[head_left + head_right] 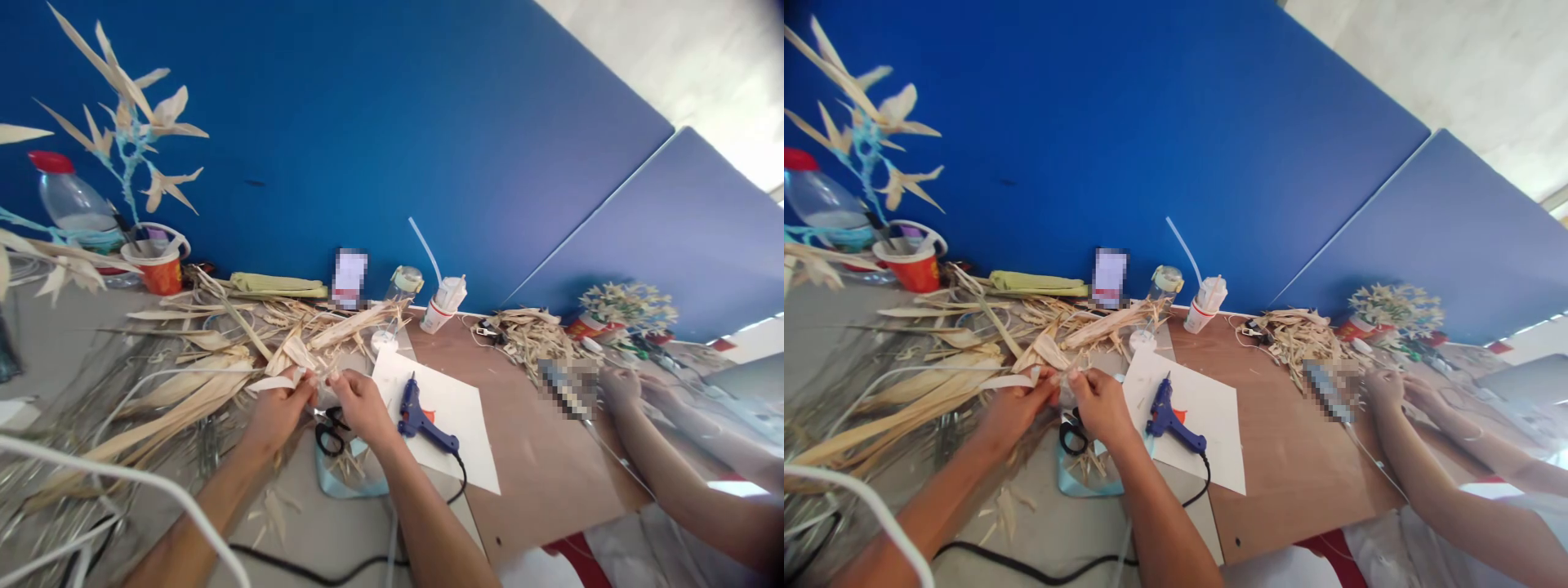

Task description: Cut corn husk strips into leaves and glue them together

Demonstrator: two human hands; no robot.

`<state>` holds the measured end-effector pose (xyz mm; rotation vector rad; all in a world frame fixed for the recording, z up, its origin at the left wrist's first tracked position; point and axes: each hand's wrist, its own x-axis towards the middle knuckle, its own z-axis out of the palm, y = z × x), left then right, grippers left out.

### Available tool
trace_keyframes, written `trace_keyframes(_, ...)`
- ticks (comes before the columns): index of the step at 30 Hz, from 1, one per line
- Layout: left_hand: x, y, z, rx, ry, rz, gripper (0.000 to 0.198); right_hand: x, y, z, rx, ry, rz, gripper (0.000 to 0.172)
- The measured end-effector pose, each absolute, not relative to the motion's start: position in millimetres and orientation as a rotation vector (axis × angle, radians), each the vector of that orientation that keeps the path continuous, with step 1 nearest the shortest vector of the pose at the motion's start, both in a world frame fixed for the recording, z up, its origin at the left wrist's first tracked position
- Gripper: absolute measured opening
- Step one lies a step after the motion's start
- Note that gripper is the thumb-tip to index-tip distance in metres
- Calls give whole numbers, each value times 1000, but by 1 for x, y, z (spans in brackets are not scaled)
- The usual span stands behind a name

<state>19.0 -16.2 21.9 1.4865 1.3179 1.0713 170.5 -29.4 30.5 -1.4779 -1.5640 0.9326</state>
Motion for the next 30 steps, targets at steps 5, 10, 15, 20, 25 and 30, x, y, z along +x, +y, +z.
trace_keyframes(5,24,-19,23,1486,1223,1066,32,165,-30,29,-1565,-1620,832,45)
trace_keyframes(10,24,-21,23,1611,1207,1066,31,165,-28,31,-1580,-1586,927,46)
trace_keyframes(15,23,-24,17,1757,1134,1067,17,171,-28,38,-1530,-1460,1285,50)
trace_keyframes(20,18,-26,19,1851,1143,1023,12,177,-29,47,-1439,-1354,1495,49)
trace_keyframes(25,14,-26,21,1864,1229,1032,11,180,-28,50,-1418,-1305,1566,47)
trace_keyframes(30,6,-20,15,1884,1268,1019,13,190,-29,57,-1325,-1249,1655,48)
